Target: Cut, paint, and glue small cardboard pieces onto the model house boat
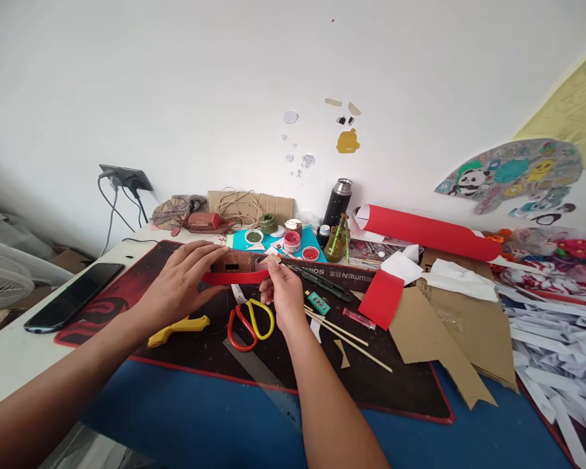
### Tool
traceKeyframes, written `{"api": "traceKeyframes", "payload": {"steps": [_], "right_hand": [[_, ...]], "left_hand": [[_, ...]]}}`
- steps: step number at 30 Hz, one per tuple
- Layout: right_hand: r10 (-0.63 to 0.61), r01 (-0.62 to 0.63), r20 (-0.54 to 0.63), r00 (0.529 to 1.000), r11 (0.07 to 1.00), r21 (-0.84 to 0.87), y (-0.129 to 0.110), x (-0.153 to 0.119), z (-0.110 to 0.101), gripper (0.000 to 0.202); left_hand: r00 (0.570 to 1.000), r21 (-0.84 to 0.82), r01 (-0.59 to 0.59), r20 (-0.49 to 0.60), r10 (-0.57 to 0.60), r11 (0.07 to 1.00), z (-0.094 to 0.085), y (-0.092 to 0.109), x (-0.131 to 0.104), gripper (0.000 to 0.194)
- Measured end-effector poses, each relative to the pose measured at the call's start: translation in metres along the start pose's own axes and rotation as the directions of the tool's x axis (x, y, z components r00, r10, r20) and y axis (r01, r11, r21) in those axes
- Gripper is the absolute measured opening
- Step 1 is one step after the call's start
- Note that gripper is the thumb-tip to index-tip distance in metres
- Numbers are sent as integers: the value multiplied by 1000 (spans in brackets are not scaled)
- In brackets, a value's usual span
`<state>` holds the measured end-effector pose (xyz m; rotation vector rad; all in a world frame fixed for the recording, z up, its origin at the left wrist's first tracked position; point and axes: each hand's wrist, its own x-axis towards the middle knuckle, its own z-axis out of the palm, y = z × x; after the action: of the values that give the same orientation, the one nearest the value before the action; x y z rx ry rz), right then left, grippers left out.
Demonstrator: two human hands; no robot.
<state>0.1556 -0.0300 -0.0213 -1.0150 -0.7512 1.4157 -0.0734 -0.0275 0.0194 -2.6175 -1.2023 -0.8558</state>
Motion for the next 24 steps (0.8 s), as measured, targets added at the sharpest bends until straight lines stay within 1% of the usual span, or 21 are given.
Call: {"api": "traceKeyframes", "payload": {"steps": [3,6,9,13,17,24], "right_hand": [[2,-2,8,1000,1000,-1,1,-1,0,61],[-7,7,11,1000,1000,-8,1,-1,-1,59],[-5,5,-8,1000,1000,3,-1,0,-1,61],[12,-11,-46,999,1000,17,-2,2,-2,70],[6,-6,-41,999,1000,7,-2,1,-1,69],[4,-4,-42,999,1000,-11,-1,0,-1,69]], "left_hand": [[998,-73,51,29,-49,996,0,1,2,54],[997,-116,78,32,-75,990,-2,-1,4,50],[996,-90,92,-1,-92,992,-5,-11,4,51],[989,-6,145,-32,-145,989,-7,-30,0,54],[990,82,137,9,-139,987,1,-40,-5,52],[990,130,113,68,-122,985,23,-42,-2,51]]}}
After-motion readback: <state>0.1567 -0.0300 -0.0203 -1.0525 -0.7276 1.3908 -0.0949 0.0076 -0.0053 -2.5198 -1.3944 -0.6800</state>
